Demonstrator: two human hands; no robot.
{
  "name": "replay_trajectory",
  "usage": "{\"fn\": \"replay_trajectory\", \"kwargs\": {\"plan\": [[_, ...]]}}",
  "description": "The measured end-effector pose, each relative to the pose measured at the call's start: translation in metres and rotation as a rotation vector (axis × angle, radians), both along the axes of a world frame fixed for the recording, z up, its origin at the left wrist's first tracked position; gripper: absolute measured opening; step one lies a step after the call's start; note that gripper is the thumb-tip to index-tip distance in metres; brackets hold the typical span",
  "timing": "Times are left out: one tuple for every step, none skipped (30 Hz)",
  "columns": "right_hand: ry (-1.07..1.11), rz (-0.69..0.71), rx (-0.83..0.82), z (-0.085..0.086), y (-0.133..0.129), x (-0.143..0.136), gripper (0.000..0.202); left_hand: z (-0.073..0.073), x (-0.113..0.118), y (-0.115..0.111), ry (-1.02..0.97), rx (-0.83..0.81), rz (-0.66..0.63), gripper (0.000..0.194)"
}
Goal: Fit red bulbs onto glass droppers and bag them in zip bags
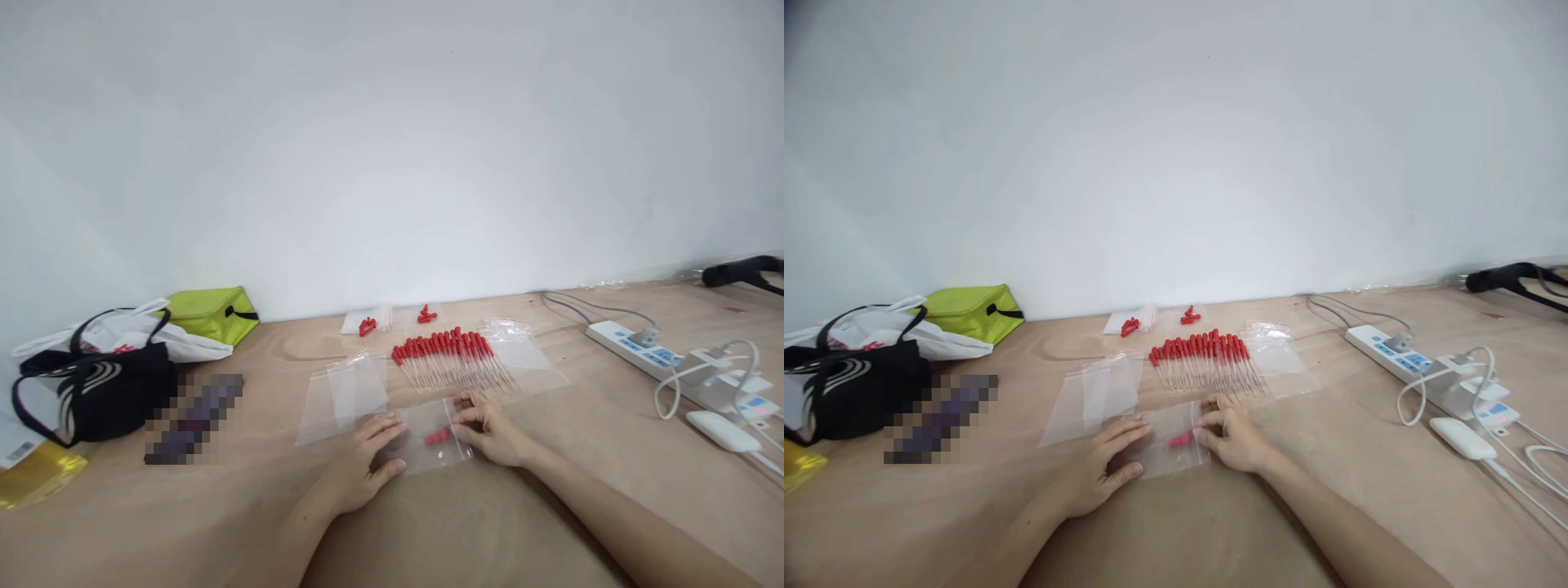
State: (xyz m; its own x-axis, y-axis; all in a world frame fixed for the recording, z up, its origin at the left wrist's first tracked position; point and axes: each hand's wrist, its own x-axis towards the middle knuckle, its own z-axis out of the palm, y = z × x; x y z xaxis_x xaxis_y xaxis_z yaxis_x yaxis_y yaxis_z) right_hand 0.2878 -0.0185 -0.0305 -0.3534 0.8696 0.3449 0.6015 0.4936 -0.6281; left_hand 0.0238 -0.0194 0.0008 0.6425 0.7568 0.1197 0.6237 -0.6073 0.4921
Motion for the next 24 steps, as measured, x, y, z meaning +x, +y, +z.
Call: {"fn": "replay_trajectory", "kwargs": {"plan": [[0.043,-0.051,-0.019,0.001,0.004,0.004,0.018,0.0,-0.001,0.0,-0.02,0.007,0.003,0.039],[0.088,-0.134,-0.05,0.002,0.01,0.008,0.017,0.0,-0.002,0.001,-0.043,0.019,0.006,0.037],[0.123,-0.233,-0.08,0.005,0.017,0.012,0.016,0.0,-0.003,0.001,-0.067,0.034,0.013,0.034],[0.137,-0.339,-0.097,0.008,0.026,0.016,0.015,0.0,-0.003,0.0,-0.086,0.047,0.02,0.032],[0.14,-0.44,-0.1,0.012,0.036,0.019,0.014,0.001,-0.004,0.0,-0.099,0.055,0.026,0.03],[0.141,-0.54,-0.09,0.016,0.048,0.021,0.013,0.002,-0.004,-0.001,-0.104,0.056,0.028,0.029],[0.134,-0.629,-0.079,0.019,0.06,0.022,0.013,0.003,-0.004,-0.002,-0.103,0.05,0.025,0.027],[0.134,-0.676,-0.072,0.023,0.072,0.022,0.015,0.005,-0.004,-0.003,-0.097,0.04,0.019,0.027],[0.135,-0.714,-0.068,0.026,0.084,0.021,0.019,0.006,-0.004,-0.004,-0.091,0.03,0.013,0.026],[0.136,-0.75,-0.065,0.028,0.094,0.02,0.025,0.006,-0.003,-0.004,-0.085,0.021,0.007,0.026],[0.138,-0.78,-0.066,0.03,0.103,0.018,0.03,0.007,-0.003,-0.005,-0.081,0.014,0.003,0.026],[0.141,-0.807,-0.068,0.031,0.111,0.015,0.034,0.007,-0.003,-0.005,-0.078,0.008,-0.001,0.026],[0.144,-0.832,-0.072,0.031,0.117,0.013,0.037,0.007,-0.003,-0.005,-0.077,0.003,-0.003,0.027],[0.149,-0.851,-0.078,0.031,0.122,0.011,0.038,0.007,-0.004,-0.005,-0.078,-0.004,-0.008,0.027],[0.156,-0.866,-0.086,0.03,0.125,0.009,0.038,0.006,-0.004,-0.004,-0.08,-0.012,-0.012,0.027],[0.167,-0.874,-0.095,0.03,0.128,0.007,0.036,0.006,-0.004,-0.004,-0.083,-0.021,-0.018,0.027],[0.181,-0.879,-0.104,0.029,0.129,0.006,0.034,0.006,-0.005,-0.004,-0.086,-0.03,-0.025,0.027],[0.199,-0.88,-0.112,0.029,0.13,0.006,0.032,0.006,-0.006,-0.004,-0.089,-0.038,-0.031,0.027],[0.221,-0.878,-0.119,0.029,0.131,0.006,0.03,0.005,-0.006,-0.004,-0.091,-0.045,-0.036,0.027],[0.249,-0.871,-0.124,0.031,0.131,0.008,0.028,0.005,-0.007,-0.004,-0.094,-0.048,-0.04,0.027],[0.281,-0.861,-0.128,0.032,0.129,0.011,0.027,0.005,-0.007,-0.004,-0.097,-0.05,-0.043,0.028],[0.318,-0.845,-0.13,0.035,0.127,0.015,0.026,0.005,-0.008,-0.004,-0.099,-0.052,-0.043,0.029],[0.359,-0.823,-0.132,0.037,0.123,0.019,0.026,0.004,-0.008,-0.004,-0.1,-0.054,-0.04,0.029],[0.403,-0.797,-0.133,0.039,0.117,0.024,0.027,0.004,-0.008,-0.003,-0.099,-0.056,-0.037,0.03]]}}
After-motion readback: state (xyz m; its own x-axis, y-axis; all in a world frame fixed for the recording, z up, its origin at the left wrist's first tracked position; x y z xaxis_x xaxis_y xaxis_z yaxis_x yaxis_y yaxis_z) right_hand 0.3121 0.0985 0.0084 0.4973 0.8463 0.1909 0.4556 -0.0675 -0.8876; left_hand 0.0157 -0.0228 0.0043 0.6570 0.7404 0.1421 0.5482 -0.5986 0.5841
